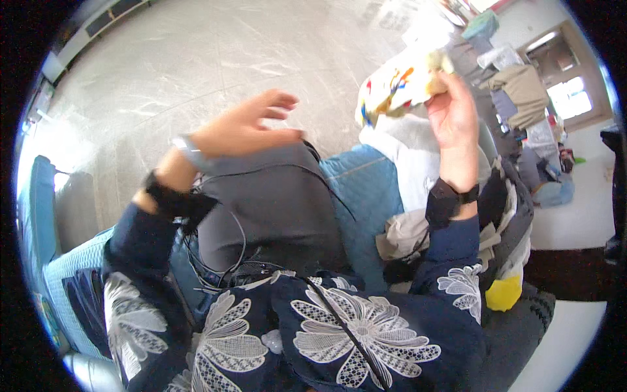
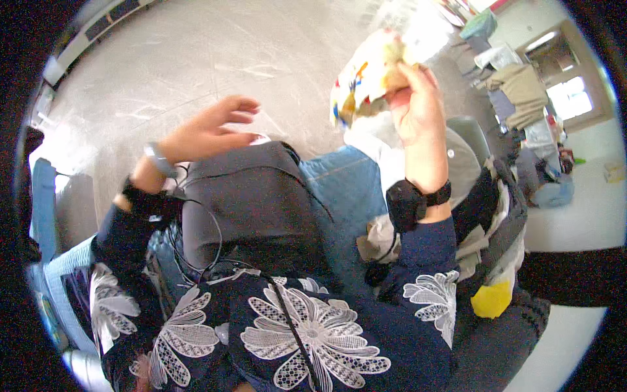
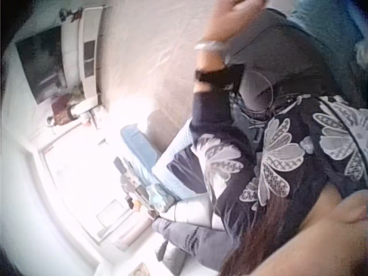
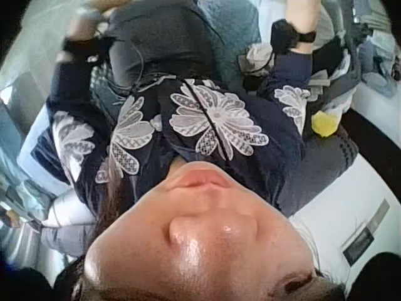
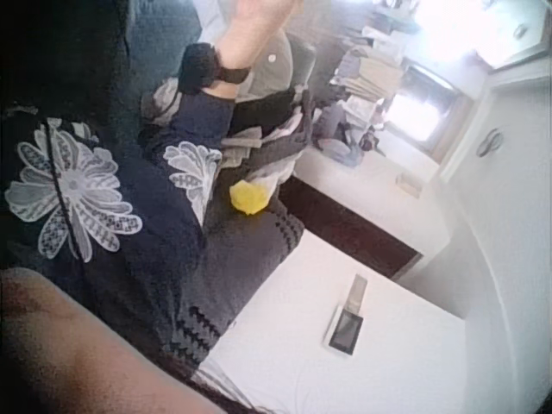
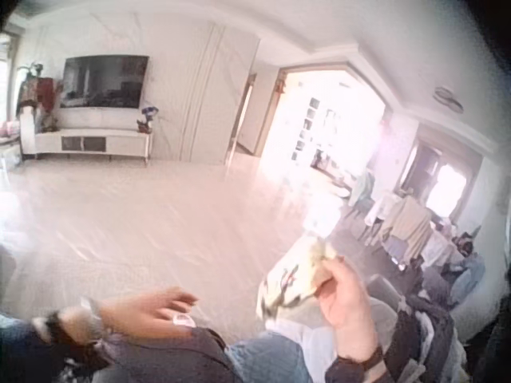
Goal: The person folds several pieces of clothing, including a yellow patterned cloth, a black garment, and a white and purple item, by hand on a sofa. The folded items are stacked on the sofa as the task progresses.
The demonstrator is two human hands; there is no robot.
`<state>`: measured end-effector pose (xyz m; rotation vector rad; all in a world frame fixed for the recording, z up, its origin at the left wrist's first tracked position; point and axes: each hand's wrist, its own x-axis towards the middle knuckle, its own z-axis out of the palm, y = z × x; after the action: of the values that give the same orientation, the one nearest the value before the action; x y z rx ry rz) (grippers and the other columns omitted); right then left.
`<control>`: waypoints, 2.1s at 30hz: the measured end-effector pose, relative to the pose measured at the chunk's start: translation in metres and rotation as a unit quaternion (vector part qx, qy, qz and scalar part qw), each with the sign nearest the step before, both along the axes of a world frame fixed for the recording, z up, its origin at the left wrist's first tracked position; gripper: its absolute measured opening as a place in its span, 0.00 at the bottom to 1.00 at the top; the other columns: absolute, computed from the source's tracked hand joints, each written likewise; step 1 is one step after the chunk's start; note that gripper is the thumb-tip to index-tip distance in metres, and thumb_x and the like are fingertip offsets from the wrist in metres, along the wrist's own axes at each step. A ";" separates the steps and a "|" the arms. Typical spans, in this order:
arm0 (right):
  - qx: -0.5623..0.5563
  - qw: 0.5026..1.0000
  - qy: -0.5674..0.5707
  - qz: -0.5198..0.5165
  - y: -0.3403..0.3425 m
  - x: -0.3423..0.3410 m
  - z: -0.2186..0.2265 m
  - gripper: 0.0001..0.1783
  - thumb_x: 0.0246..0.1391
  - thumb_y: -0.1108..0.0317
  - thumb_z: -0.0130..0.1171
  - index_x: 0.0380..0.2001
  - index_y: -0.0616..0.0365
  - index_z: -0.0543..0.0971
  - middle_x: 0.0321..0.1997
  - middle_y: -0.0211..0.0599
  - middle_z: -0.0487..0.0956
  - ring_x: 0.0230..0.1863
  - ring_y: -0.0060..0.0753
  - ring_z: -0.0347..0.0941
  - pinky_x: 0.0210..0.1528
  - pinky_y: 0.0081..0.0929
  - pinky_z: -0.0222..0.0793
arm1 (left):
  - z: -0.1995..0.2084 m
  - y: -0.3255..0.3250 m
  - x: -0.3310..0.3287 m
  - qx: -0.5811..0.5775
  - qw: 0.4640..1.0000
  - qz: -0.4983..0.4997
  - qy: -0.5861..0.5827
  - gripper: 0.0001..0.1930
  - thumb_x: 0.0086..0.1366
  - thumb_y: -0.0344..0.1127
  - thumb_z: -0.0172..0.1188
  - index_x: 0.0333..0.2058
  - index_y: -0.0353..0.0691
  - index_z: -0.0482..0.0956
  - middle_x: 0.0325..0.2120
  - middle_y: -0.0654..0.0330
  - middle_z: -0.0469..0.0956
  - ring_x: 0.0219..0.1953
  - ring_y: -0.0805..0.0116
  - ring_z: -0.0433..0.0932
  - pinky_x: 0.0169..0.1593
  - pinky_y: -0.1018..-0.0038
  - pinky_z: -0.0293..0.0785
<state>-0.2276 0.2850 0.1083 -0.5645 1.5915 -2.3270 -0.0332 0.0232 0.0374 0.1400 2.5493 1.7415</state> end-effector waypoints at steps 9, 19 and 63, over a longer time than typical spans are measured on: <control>-0.258 0.932 -0.104 0.230 -0.109 0.052 0.068 0.17 0.63 0.68 0.38 0.48 0.71 0.65 0.47 0.45 0.74 0.45 0.36 0.74 0.47 0.31 0.72 | 0.014 0.014 -0.065 0.131 0.933 0.243 0.230 0.39 0.51 0.48 0.68 0.55 0.30 0.63 0.48 0.44 0.72 0.45 0.56 0.75 0.50 0.67 0.71; 0.072 0.991 0.006 0.112 -0.165 0.003 -0.019 0.12 0.54 0.71 0.55 0.40 0.65 0.70 0.36 0.42 0.77 0.36 0.30 0.76 0.41 0.29 0.75 | 0.063 -0.082 0.070 0.181 0.942 0.282 0.031 0.23 0.59 0.33 0.57 0.53 0.37 0.62 0.37 0.53 0.74 0.34 0.72 0.75 0.35 0.80 0.75; 0.187 0.846 0.464 0.183 -0.203 0.085 0.060 0.06 0.49 0.73 0.49 0.29 0.63 0.74 0.18 0.43 0.73 0.21 0.27 0.71 0.25 0.28 0.67 | 0.104 -0.076 0.043 -0.287 0.910 0.206 0.216 0.11 0.66 0.38 0.48 0.34 0.35 0.72 0.26 0.49 0.72 0.28 0.54 0.72 0.35 0.67 0.70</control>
<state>-0.1427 0.0821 0.1687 -1.8751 1.9612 -1.4141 0.0102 -0.0529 0.1410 -0.0542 3.5157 1.0305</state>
